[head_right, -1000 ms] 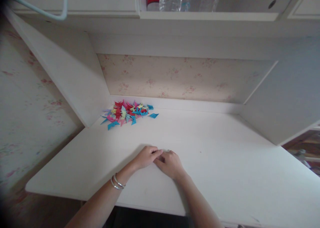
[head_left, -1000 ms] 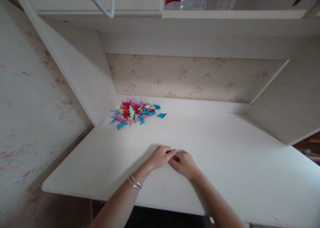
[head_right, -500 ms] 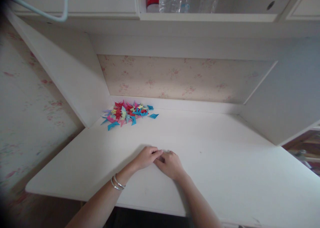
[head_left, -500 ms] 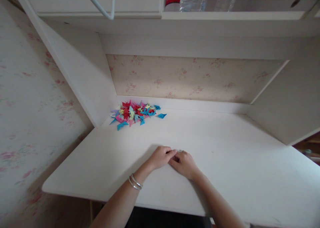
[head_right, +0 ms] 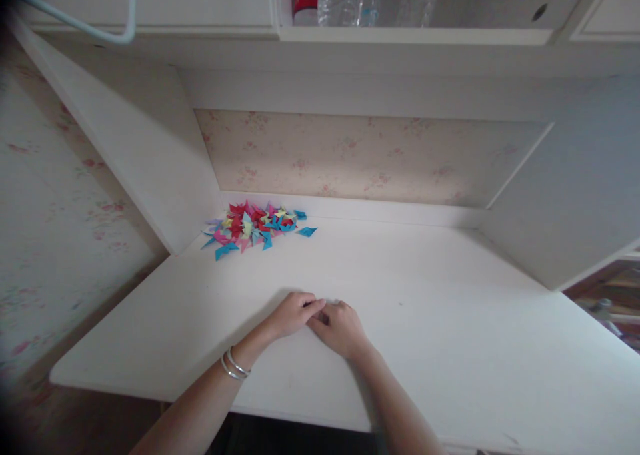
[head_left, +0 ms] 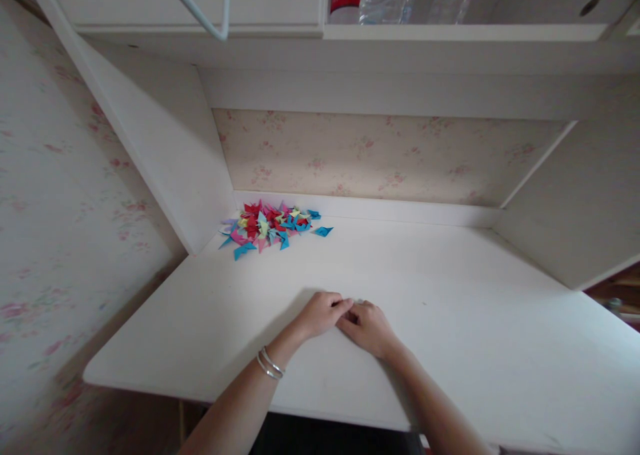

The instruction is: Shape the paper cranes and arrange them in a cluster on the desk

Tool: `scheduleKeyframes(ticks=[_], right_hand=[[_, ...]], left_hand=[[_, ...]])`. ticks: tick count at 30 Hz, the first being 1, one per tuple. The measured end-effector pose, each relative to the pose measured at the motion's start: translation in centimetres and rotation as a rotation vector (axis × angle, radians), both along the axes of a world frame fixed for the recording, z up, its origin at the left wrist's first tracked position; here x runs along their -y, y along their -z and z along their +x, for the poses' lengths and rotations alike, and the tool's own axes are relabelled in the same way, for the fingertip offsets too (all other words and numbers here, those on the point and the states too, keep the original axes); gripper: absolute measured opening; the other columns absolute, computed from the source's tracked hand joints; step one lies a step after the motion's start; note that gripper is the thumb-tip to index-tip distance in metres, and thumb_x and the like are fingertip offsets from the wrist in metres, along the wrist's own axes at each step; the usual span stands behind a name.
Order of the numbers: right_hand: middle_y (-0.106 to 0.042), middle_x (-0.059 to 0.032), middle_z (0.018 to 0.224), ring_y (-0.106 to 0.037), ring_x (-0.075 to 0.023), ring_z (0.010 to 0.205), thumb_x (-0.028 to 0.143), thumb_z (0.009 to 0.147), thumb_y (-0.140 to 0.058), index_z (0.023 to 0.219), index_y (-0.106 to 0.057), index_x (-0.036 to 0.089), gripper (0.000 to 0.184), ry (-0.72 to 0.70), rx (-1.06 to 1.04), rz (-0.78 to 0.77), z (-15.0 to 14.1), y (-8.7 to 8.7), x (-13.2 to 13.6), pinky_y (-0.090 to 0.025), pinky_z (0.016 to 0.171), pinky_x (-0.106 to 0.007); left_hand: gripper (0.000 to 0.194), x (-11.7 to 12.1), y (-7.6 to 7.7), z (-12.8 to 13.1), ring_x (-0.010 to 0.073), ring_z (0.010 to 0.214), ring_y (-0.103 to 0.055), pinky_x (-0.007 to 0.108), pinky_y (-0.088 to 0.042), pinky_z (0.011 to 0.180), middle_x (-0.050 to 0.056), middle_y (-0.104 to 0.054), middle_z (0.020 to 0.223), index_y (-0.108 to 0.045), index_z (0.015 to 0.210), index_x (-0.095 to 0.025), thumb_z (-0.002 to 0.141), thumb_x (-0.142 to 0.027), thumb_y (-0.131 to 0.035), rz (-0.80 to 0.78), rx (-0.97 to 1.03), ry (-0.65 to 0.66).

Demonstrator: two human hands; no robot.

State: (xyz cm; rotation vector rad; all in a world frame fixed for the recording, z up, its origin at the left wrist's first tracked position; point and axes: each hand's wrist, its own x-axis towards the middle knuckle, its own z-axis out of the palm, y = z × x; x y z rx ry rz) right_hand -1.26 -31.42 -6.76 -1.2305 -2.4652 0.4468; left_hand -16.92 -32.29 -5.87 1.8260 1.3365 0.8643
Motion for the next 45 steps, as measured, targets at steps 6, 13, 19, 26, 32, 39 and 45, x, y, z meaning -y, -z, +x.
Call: scheduleKeyframes(ticks=[6, 13, 19, 26, 32, 39, 45], right_hand=[[-0.064, 0.0005, 0.062, -0.054, -0.0135, 0.058, 0.040, 0.088, -0.048, 0.070, -0.062, 0.020, 0.031, -0.004, -0.006, -0.002, 0.0, 0.1, -0.1, -0.033, 0.062, -0.025], [-0.064, 0.0002, 0.063, -0.056, -0.0140, 0.059, 0.041, 0.088, -0.048, 0.071, -0.062, 0.020, 0.030, 0.001, 0.007, -0.005, 0.1, 0.3, -0.1, -0.035, 0.065, -0.025], [-0.066, -0.0003, 0.063, -0.057, -0.0144, 0.059, 0.043, 0.090, -0.045, 0.072, -0.063, 0.020, 0.034, 0.006, 0.045, 0.011, -0.1, -0.2, 0.2, -0.034, 0.065, -0.026], [-0.070, -0.0033, 0.073, -0.062, -0.0158, 0.067, 0.041, 0.095, -0.036, 0.078, -0.063, 0.021, 0.038, 0.032, 0.120, 0.107, -0.9, -0.7, 1.1, -0.035, 0.074, -0.028], [-0.071, -0.0033, 0.076, -0.063, -0.0154, 0.069, 0.040, 0.095, -0.035, 0.080, -0.061, 0.021, 0.035, 0.003, 0.119, 0.098, -0.7, -0.7, 0.9, -0.035, 0.075, -0.028], [-0.070, -0.0014, 0.071, -0.063, -0.0142, 0.065, 0.040, 0.095, -0.037, 0.076, -0.059, 0.022, 0.034, -0.024, 0.072, 0.085, -0.1, -0.5, 0.3, -0.035, 0.073, -0.028], [-0.067, 0.0015, 0.064, -0.060, -0.0133, 0.060, 0.041, 0.094, -0.039, 0.072, -0.059, 0.023, 0.034, -0.037, 0.030, 0.062, 0.2, -0.2, -0.2, -0.036, 0.072, -0.027]], left_hand=[[0.044, 0.0, 0.0, 0.0, 0.0094, 0.055, -0.040, 0.023, -0.026, 0.052, -0.006, -0.042, 0.052, -0.049, 0.055, -0.016, 0.087, -0.045, -0.044, -0.005, -0.004, -0.006], [0.044, -0.1, 0.2, 0.0, 0.0097, 0.056, -0.042, 0.023, -0.028, 0.054, -0.005, -0.045, 0.053, -0.051, 0.056, -0.016, 0.087, -0.045, -0.043, 0.003, -0.022, -0.007], [0.044, 0.0, 0.1, -0.1, 0.0108, 0.057, -0.045, 0.023, -0.031, 0.055, -0.003, -0.052, 0.055, -0.056, 0.059, -0.015, 0.087, -0.046, -0.042, 0.000, -0.002, 0.013], [0.038, -2.6, -0.2, -2.4, 0.0132, 0.067, -0.054, 0.022, -0.041, 0.063, -0.001, -0.059, 0.067, -0.064, 0.074, -0.016, 0.089, -0.043, -0.041, 0.116, -0.078, -0.162], [0.023, -10.9, -1.0, -5.0, 0.0186, 0.098, -0.058, 0.029, -0.042, 0.092, 0.007, -0.061, 0.106, -0.066, 0.101, -0.018, 0.083, -0.025, -0.053, 0.207, -0.421, -0.284], [0.036, -17.2, -1.4, -6.1, 0.0238, 0.117, -0.050, 0.036, -0.038, 0.100, 0.010, -0.052, 0.128, -0.059, 0.118, -0.021, 0.084, -0.015, -0.049, 0.212, -0.558, -0.416], [0.026, -18.7, -0.7, -5.9, 0.0256, 0.108, -0.058, 0.037, -0.041, 0.095, 0.010, -0.065, 0.114, -0.069, 0.097, -0.020, 0.085, -0.013, -0.048, 0.166, -0.571, -0.428]])
